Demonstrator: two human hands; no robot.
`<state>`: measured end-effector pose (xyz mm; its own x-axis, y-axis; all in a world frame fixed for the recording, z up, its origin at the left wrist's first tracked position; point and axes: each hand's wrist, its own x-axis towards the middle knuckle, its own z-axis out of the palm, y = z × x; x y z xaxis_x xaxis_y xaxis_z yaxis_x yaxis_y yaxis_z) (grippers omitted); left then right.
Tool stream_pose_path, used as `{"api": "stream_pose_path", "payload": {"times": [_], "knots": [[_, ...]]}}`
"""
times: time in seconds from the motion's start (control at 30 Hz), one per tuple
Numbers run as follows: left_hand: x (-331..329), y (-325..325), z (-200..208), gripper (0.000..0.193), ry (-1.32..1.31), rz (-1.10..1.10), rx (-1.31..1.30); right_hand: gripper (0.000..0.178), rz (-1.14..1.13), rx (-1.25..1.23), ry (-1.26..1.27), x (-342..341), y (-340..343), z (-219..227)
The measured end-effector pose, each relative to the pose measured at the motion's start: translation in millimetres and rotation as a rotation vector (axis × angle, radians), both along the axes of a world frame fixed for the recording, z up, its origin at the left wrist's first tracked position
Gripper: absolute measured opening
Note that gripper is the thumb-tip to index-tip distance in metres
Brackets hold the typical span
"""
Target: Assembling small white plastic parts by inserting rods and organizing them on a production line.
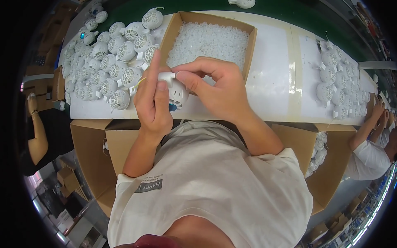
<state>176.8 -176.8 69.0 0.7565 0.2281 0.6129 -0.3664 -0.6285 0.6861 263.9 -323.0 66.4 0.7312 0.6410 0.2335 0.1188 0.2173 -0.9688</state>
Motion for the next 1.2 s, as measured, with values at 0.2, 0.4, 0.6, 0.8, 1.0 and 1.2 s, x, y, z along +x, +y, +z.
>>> {"api": "stream_pose_path", "payload": {"times": [0.2,0.4,0.6,0.8,1.0,1.2], "knots": [[-1.0,-2.2,5.4,0.043,0.11,-0.037,-0.225,0.023,-0.094,0.092,-0.544,16.1,6.5,-3.1],[-9.2,2.0,19.4,0.042,0.366,-0.034,-0.288,0.021,-0.048,0.042,-0.923,38.0,11.1,8.9],[-17.4,1.7,21.9,0.041,0.26,0.044,-0.121,0.015,0.049,-0.13,-0.751,26.8,20.0,19.2],[-34.4,9.2,20.1,0.04,0.22,0.082,-0.012,0.013,0.117,-0.126,-0.637,14.6,27.6,18.2],[-45.6,15.1,29.5,0.041,0.237,0.033,-0.355,0.013,0.047,0.044,-0.631,1.1,37.8,23.9],[-39.7,15.4,22.4,0.043,0.21,0.087,0.017,0.015,-0.027,-0.223,-1.032,-2.4,30.8,40.0]]}}
